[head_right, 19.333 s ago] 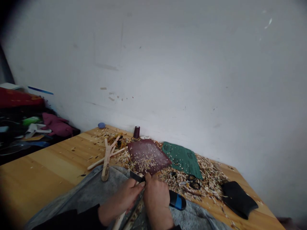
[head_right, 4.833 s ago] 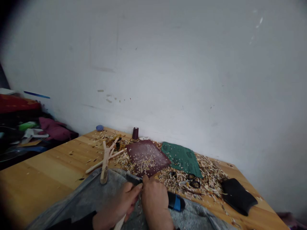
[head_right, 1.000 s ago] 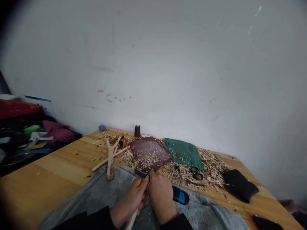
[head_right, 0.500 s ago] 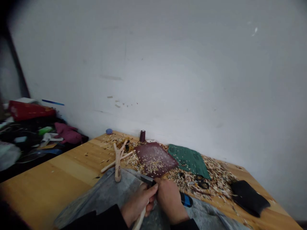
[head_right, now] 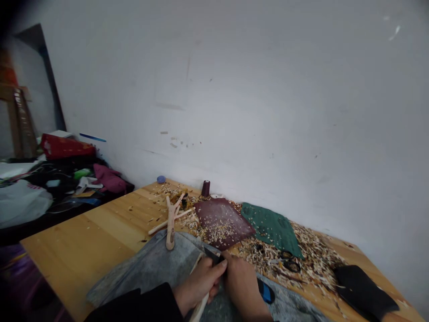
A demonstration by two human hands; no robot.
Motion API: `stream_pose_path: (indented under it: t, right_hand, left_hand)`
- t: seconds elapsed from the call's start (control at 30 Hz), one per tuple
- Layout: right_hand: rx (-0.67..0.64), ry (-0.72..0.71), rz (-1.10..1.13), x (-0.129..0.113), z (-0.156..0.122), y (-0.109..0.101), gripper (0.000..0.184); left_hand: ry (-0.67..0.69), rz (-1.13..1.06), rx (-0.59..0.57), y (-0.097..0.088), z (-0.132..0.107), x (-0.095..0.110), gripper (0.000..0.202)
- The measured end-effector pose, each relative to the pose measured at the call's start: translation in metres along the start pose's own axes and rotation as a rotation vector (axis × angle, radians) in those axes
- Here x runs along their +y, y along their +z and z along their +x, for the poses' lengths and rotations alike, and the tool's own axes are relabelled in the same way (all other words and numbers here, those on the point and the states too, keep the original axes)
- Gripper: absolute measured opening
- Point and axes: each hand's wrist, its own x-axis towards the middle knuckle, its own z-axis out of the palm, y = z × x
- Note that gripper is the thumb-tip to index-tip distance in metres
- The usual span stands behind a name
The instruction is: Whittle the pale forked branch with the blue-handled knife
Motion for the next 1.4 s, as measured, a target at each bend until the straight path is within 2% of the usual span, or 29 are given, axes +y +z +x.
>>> stream_pose_path:
  t: [0.2, 0.37, 0.5, 0.67, 0.83, 0.93, 1.03, 1.1, 1.17, 1.27, 1.4]
  right_hand:
    - [0.062, -0.035, 0.010, 0.001, 0.002, 0.009, 0.060]
    - [0.118, -0.074, 0.006, -0.004, 0.000, 0.012, 0.057]
    - [0.182, 0.036, -0.076, -0.005, -0.003, 0.015, 0.054]
    - [0.102, 0.099, -0.058, -0.002, -0.004, 0.019, 0.056]
    - [0.120, 0.083, -0.126, -0.008, -0.004, 0.013, 0.064]
    - [0.145, 0.038, -0.096, -0.011, -0.004, 0.010, 0.065]
    - [0.233, 0.050, 0.044, -0.008, -0.004, 0.009, 0.062]
    - [0.327, 0.094, 0.159, -0.003, -0.004, 0.008, 0.060]
    - [0.402, 0.114, 0.258, 0.004, -0.004, 0.008, 0.057]
    - [0.415, 0.071, 0.336, 0.013, -0.003, 0.009, 0.051]
    - [0.410, 0.035, 0.380, 0.015, -0.004, 0.009, 0.045]
  left_hand:
    - [-0.032, 0.050, 0.078, -0.004, 0.001, 0.005, 0.040]
    - [-0.050, 0.033, 0.070, -0.009, 0.002, 0.011, 0.041]
    - [-0.059, 0.025, 0.033, -0.010, 0.001, 0.012, 0.043]
    - [-0.043, 0.023, 0.029, -0.012, 0.001, 0.013, 0.040]
    - [-0.053, 0.028, 0.027, -0.008, 0.005, 0.006, 0.039]
    - [-0.052, 0.030, 0.018, -0.003, 0.005, 0.003, 0.039]
    - [-0.020, 0.012, -0.031, -0.004, 0.001, 0.009, 0.038]
    - [0.008, -0.051, -0.122, -0.008, -0.003, 0.018, 0.037]
    - [-0.039, -0.162, -0.182, -0.013, -0.007, 0.028, 0.037]
    - [-0.138, -0.317, -0.258, -0.021, -0.011, 0.039, 0.034]
    - [-0.223, -0.396, -0.318, -0.024, -0.013, 0.043, 0.028]
